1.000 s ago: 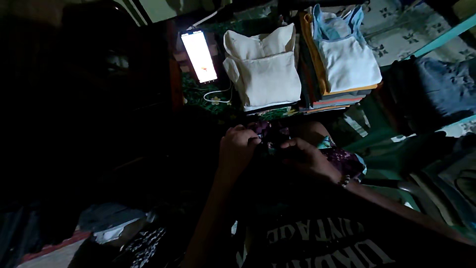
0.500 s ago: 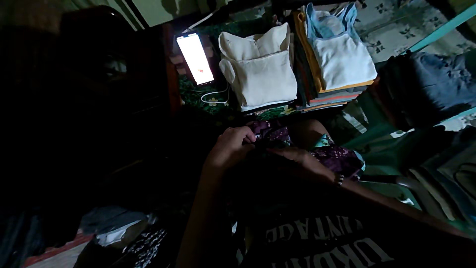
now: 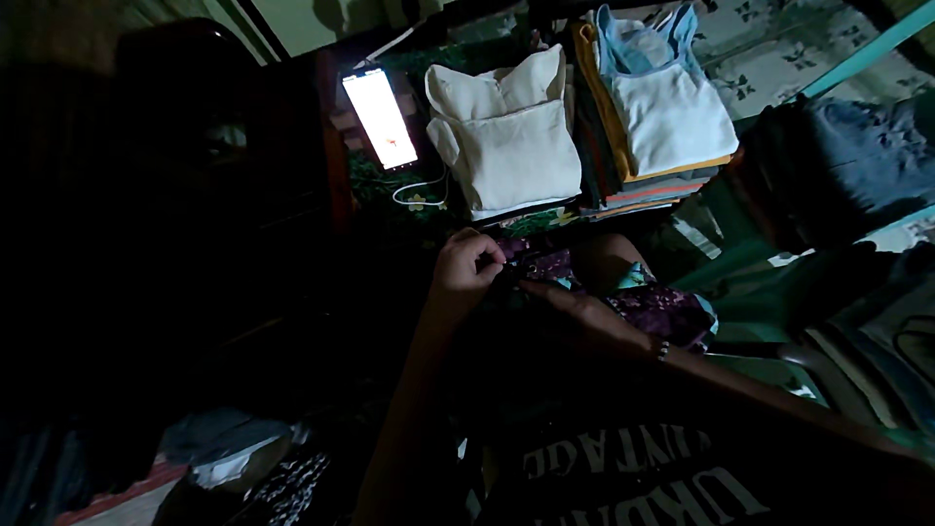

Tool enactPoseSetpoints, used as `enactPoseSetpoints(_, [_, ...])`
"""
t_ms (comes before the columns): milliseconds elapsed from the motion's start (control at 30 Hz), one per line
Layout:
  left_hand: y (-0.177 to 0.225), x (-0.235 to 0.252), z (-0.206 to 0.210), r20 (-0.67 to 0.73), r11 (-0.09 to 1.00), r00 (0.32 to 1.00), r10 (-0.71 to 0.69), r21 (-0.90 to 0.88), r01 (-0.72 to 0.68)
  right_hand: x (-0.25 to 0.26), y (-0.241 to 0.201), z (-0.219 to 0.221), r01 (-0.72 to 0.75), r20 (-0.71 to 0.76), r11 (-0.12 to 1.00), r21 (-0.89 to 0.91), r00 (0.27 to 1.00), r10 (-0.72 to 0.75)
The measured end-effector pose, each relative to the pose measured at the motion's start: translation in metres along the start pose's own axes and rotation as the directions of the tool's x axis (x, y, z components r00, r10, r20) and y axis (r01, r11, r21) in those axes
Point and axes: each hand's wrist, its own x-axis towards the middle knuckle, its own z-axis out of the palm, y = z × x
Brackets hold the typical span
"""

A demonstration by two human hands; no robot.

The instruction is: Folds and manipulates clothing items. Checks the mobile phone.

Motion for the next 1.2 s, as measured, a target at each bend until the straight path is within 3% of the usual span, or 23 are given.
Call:
enactPoseSetpoints(100, [-0.001, -0.005, 0.000, -0.069, 0.998, 0.997, 0.022, 0.056, -0.018, -0.001, -0.001, 0.000, -0.143, -0.131, 0.967, 0.210, 0.976, 0.173])
enactPoseSetpoints(200, [0.005, -0.015, 0.001, -0.112, 0.997, 0.993, 0.027, 0.071, -0.019, 0.005, 0.006, -0.008, -0.101, -0.217, 0.942, 0.321, 0.960, 0.177])
enactPoseSetpoints(367, [0.015, -0.033, 0.016, -0.146, 0.992, 0.989, 0.024, 0.124, -0.006, 0.026, 0.008, -0.023, -0.102, -0.230, 0.956, 0.276, 0.958, 0.169])
enactPoseSetpoints(567, [0.026, -0.040, 0.021, -0.101, 0.959, 0.984, -0.148, 0.229, 0.168, 0.050, 0.011, -0.035, -0.115, -0.181, 0.980, 0.162, 0.973, 0.144])
enactPoseSetpoints(700, [0.023, -0.039, 0.024, -0.084, 0.960, 0.992, -0.096, 0.256, 0.115, 0.057, 0.005, -0.044, -0.146, -0.130, 0.985, 0.092, 0.979, 0.157])
enactPoseSetpoints(833, [0.019, -0.041, 0.026, -0.108, 0.967, 0.993, -0.049, 0.245, 0.074, 0.062, 0.007, -0.042, -0.021, -0.128, 0.999, 0.028, 0.991, 0.025])
enactPoseSetpoints(967, [0.019, -0.043, 0.029, -0.183, 0.969, 0.982, 0.037, 0.247, 0.009, 0.066, 0.010, -0.042, 0.060, -0.121, 0.990, 0.124, 0.992, -0.045])
enactPoseSetpoints(1200, [0.016, -0.047, 0.033, -0.308, 0.963, 0.927, 0.212, 0.228, -0.144, 0.071, 0.005, -0.048, 0.055, -0.069, 0.985, 0.164, 0.997, -0.044])
